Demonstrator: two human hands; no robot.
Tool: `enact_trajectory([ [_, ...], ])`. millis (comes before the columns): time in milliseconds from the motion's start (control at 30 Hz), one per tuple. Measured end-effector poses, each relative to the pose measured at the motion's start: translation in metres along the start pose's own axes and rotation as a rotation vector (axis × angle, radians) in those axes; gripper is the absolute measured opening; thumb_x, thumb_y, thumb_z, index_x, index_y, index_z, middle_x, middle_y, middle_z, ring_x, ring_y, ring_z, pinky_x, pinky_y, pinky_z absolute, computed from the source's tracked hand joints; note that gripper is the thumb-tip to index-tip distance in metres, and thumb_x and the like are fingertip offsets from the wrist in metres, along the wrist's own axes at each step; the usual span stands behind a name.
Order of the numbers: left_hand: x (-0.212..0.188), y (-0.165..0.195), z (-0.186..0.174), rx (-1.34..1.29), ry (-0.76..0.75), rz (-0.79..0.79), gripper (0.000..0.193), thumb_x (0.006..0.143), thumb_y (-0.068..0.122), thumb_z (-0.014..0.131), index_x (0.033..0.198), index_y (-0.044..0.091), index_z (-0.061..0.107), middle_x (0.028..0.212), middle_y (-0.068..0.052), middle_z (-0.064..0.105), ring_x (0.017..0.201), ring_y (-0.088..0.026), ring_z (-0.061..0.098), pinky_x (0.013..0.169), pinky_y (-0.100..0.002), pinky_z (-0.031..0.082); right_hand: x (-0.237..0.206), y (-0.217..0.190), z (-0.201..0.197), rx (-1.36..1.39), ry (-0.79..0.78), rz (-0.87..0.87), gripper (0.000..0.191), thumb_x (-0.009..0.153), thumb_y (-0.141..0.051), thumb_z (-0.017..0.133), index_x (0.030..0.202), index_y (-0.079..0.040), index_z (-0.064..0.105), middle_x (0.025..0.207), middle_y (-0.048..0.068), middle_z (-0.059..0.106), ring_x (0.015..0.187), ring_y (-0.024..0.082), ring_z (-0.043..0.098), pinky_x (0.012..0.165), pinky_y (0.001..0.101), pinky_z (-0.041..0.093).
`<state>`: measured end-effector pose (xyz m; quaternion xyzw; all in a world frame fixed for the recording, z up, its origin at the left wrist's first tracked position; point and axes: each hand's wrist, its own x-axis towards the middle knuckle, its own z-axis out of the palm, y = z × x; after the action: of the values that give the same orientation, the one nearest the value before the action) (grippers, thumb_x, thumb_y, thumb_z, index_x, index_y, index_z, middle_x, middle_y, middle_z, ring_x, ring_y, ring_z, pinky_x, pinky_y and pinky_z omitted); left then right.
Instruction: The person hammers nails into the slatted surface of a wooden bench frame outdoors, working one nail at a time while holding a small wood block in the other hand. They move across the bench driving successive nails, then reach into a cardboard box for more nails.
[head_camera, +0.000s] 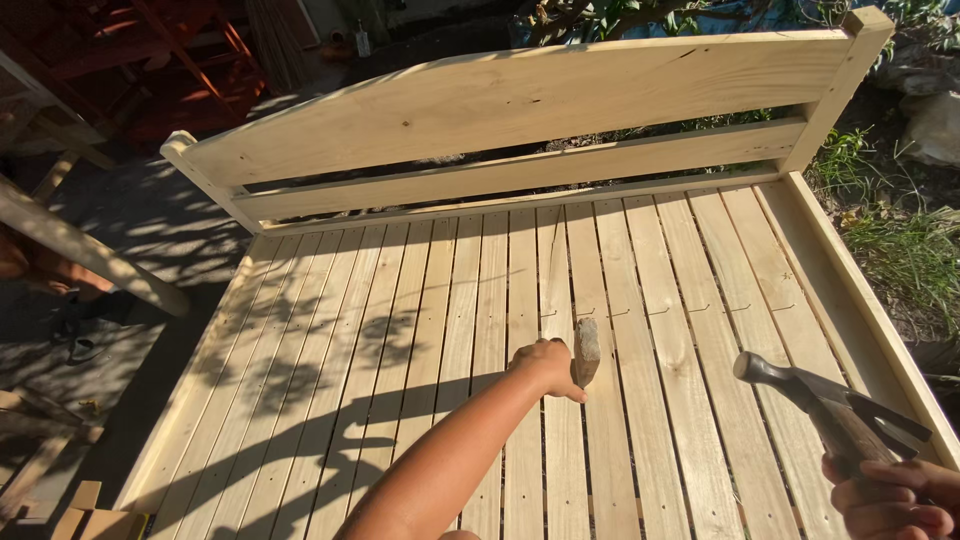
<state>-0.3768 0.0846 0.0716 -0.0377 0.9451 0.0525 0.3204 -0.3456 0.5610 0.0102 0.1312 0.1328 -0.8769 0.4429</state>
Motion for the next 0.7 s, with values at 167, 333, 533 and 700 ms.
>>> enact_trajectory([
  [167, -0.064, 0.032, -0.006, 0.041, -0.046, 0.041, 0.066, 0.079, 0.067, 0.071, 0.088, 0.002, 0.077, 0.097, -0.011, 0.078, 0.092, -0.03, 0.075, 0.084, -0.051, 0.058, 0.003, -0.011, 0.015, 0.209, 0.321, -0.044, 0.045, 0.097, -0.013, 0.055, 0.133, 0.006, 0.035, 0.081, -0.007, 0.049, 0.055, -0.005, 0.054, 0.055, 0.018, 0.051],
  [333, -0.099, 0.084, 0.038, -0.163, 0.072, 0.215, 0.063, 0.085, 0.058, 0.071, 0.111, 0.001, 0.068, 0.097, -0.018, 0.074, 0.095, -0.036, 0.072, 0.084, -0.05, 0.057, 0.019, -0.014, -0.016, 0.254, 0.21, 0.095, 0.045, 0.097, -0.014, 0.056, 0.133, 0.002, 0.033, 0.084, -0.006, 0.046, 0.058, -0.002, 0.055, 0.059, 0.0187, 0.052],
  [533, -0.049, 0.095, 0.045, 0.04, 0.106, 0.176, 0.053, 0.085, 0.049, 0.074, 0.113, 0.004, 0.068, 0.107, -0.015, 0.07, 0.102, -0.034, 0.071, 0.092, -0.061, 0.05, 0.025, -0.008, -0.043, 0.213, 0.413, 0.054, 0.049, 0.096, -0.012, 0.054, 0.136, 0.007, 0.033, 0.085, -0.005, 0.044, 0.058, -0.002, 0.052, 0.054, 0.0201, 0.047],
  [700, -0.029, 0.114, 0.053, -0.104, 0.167, 0.315, 0.046, 0.087, 0.044, 0.074, 0.11, 0.005, 0.071, 0.103, -0.015, 0.072, 0.095, -0.034, 0.073, 0.078, -0.049, 0.059, 0.024, 0.002, -0.038, 0.125, 0.508, 0.018, 0.052, 0.096, -0.01, 0.052, 0.139, 0.011, 0.032, 0.086, -0.004, 0.042, 0.058, -0.001, 0.049, 0.05, 0.0213, 0.043],
])
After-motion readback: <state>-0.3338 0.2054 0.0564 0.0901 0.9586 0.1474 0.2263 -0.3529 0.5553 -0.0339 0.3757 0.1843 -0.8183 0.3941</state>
